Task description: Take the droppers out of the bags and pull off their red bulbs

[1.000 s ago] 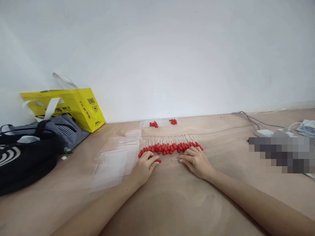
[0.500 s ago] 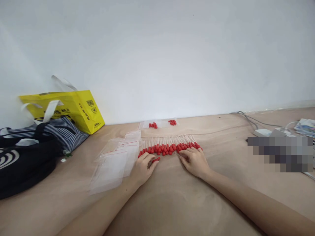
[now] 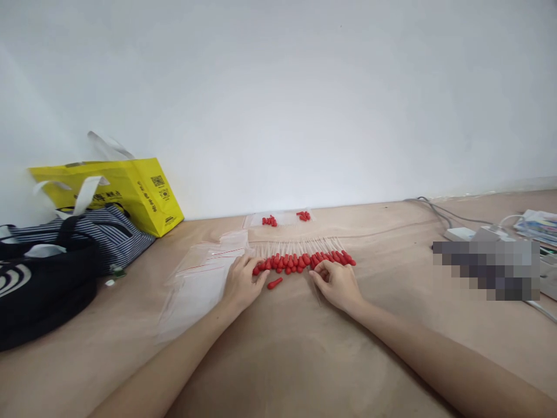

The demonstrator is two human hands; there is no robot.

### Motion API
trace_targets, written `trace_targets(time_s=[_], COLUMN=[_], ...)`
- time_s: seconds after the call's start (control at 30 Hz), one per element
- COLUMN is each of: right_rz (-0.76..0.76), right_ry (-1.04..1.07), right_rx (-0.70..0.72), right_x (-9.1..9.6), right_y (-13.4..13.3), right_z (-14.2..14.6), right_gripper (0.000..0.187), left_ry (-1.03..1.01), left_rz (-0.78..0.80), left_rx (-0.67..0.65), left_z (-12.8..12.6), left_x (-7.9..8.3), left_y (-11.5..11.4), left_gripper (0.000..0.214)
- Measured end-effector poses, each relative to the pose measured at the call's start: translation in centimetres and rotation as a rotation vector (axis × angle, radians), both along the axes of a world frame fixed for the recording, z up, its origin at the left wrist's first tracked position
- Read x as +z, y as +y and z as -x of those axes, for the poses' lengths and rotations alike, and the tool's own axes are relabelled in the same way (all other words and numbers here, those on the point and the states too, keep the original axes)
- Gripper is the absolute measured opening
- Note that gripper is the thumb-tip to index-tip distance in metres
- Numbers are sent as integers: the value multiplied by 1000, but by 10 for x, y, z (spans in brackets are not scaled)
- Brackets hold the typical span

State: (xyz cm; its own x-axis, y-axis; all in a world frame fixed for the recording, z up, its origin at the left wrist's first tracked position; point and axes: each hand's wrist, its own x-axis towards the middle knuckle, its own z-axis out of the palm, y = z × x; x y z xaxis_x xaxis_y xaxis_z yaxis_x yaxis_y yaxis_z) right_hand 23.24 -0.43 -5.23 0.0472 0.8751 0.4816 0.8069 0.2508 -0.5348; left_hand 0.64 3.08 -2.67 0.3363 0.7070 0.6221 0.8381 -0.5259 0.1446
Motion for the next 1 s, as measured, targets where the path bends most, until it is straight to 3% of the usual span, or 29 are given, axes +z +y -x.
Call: trace_targets(time_s=[0.23, 0.43, 0.57, 0.7, 0.83, 1.0], right_rz=[-22, -36, -194, -421, -531, -642], right_ry=[-9, -28, -71, -180, -407, -534], right_rx=[32, 34, 129, 217, 317, 412], right_x=[-2, -2, -2, 2, 7, 4], right_y=[-5, -6, -5, -9, -14, -13], right_z=[-23, -31, -28, -24, -20, -19], right_gripper=[19, 17, 14, 24, 37, 28], left_ry=[241, 283, 138, 81, 103, 111], left_rz=[-62, -279, -447, -394, -330, -380], left_rx=[0, -21, -194, -442, -602, -670], left_z=[-9, -4, 12, 18, 8, -6], left_x=[3, 7, 11, 7, 2, 3], left_y=[9, 3, -21, -39, -37, -29], left_gripper=[7, 13, 7, 14, 19, 19])
